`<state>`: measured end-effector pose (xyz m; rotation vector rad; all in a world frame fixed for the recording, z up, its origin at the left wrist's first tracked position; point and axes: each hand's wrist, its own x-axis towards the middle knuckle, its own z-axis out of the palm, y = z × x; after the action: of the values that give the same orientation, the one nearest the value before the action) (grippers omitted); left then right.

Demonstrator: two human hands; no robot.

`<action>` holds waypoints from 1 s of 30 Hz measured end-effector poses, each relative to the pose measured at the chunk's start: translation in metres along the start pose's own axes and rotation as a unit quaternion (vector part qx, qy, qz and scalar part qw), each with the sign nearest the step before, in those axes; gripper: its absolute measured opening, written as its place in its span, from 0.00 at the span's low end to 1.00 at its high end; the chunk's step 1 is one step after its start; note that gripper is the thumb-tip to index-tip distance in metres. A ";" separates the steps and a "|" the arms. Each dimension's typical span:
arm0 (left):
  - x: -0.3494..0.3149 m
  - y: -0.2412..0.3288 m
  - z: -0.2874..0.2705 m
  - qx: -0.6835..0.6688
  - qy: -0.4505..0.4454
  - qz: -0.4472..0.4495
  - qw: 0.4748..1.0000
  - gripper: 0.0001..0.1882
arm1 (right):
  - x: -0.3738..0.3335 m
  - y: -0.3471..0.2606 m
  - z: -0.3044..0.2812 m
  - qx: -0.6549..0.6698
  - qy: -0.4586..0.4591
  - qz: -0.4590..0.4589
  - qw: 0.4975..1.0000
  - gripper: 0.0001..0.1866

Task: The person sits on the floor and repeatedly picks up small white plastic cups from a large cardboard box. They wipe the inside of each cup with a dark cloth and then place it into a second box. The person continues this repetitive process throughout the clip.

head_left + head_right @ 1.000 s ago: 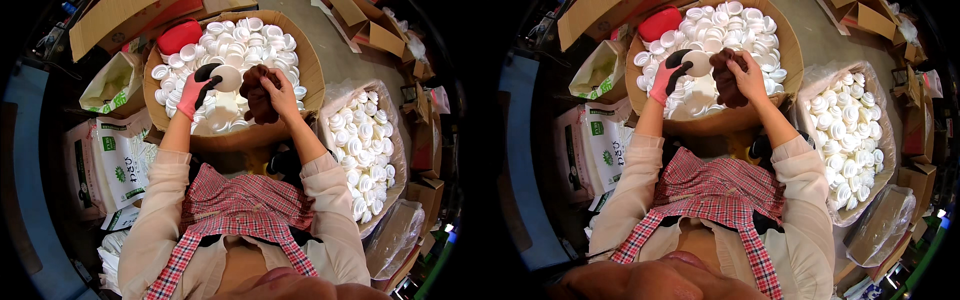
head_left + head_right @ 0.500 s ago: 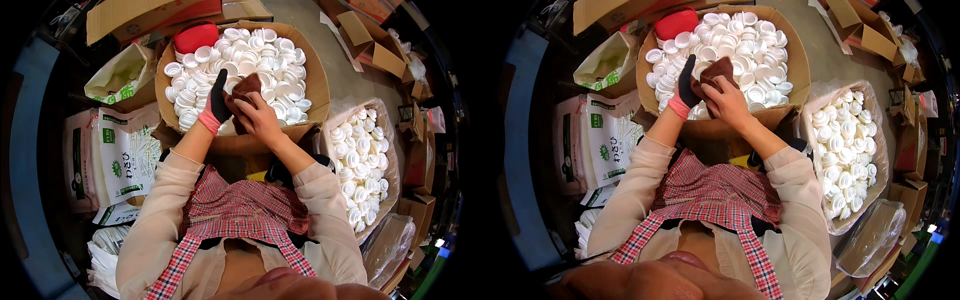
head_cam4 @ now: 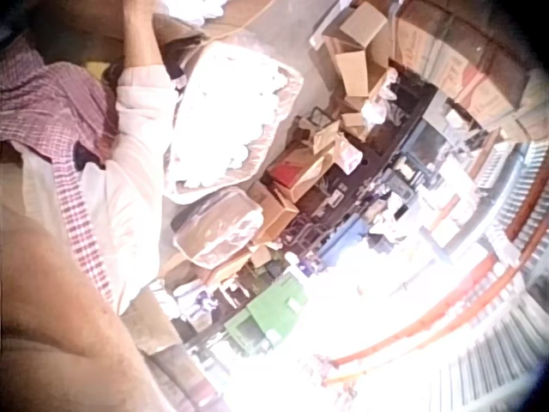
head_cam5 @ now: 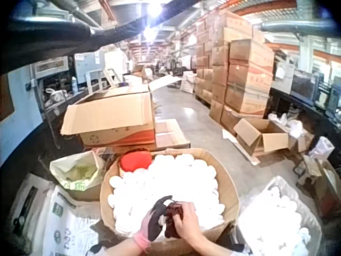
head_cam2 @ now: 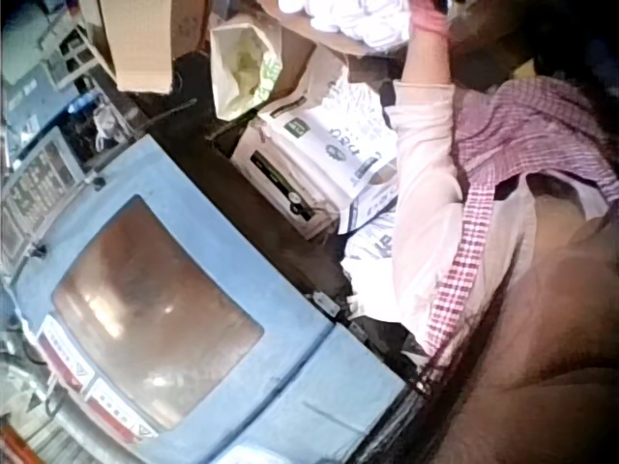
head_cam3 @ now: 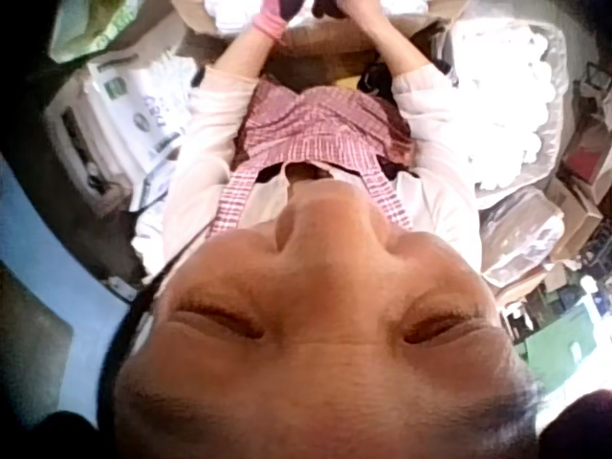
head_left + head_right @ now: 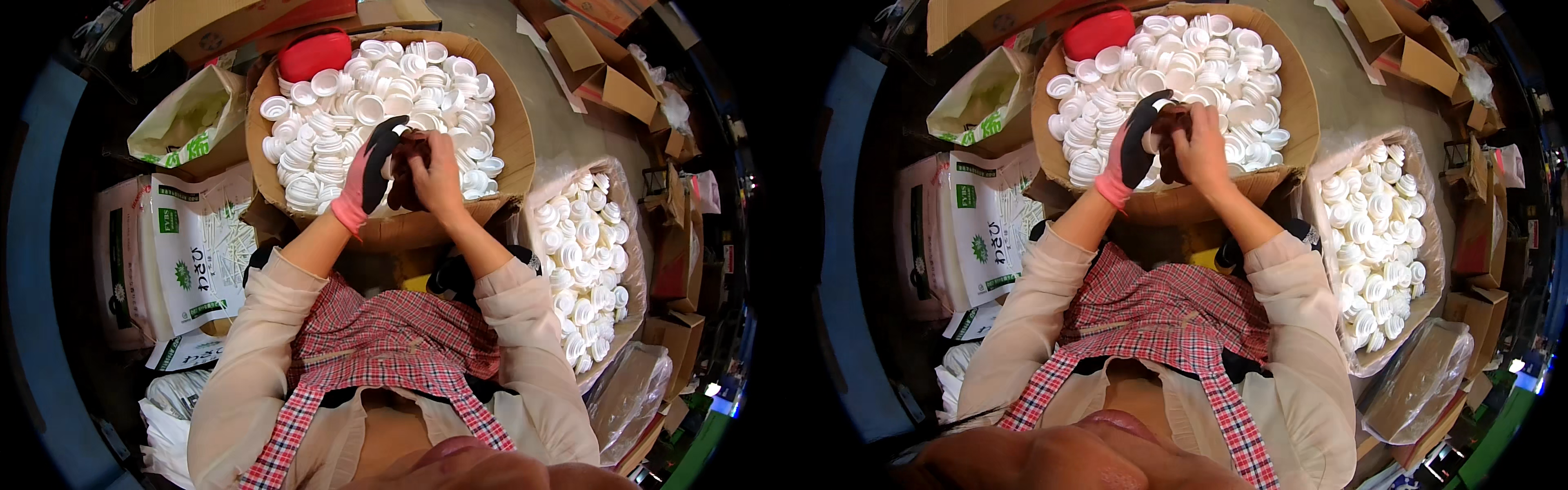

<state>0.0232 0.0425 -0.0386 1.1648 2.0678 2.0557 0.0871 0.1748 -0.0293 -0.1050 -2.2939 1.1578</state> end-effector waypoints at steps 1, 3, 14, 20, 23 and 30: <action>-0.006 -0.005 0.012 -0.094 0.058 -0.066 0.992 0.19 | -0.006 -0.001 0.010 0.008 -0.003 0.015 1.000 0.14; -0.011 -0.024 0.026 -0.192 0.137 -0.134 0.962 0.18 | -0.020 0.023 0.033 0.107 -0.061 0.124 0.985 0.14; 0.008 -0.101 -0.030 0.587 -0.173 -0.255 0.749 0.27 | 0.008 0.057 -0.028 0.220 -0.049 0.195 0.955 0.12; 0.035 -0.165 -0.004 0.617 -0.281 -0.216 0.703 0.23 | 0.011 0.052 -0.053 0.214 -0.045 0.216 0.952 0.13; 0.038 -0.163 0.006 0.641 -0.308 -0.236 0.662 0.25 | 0.009 0.053 -0.055 0.230 -0.058 0.197 0.951 0.13; 0.059 -0.099 -0.027 -0.022 -0.153 -0.346 0.925 0.15 | 0.014 0.030 -0.058 0.065 -0.024 0.004 0.998 0.17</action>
<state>-0.0806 0.0606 -0.0914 0.5620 1.8850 1.4681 0.0997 0.2393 -0.0187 -0.0368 -2.2544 1.3229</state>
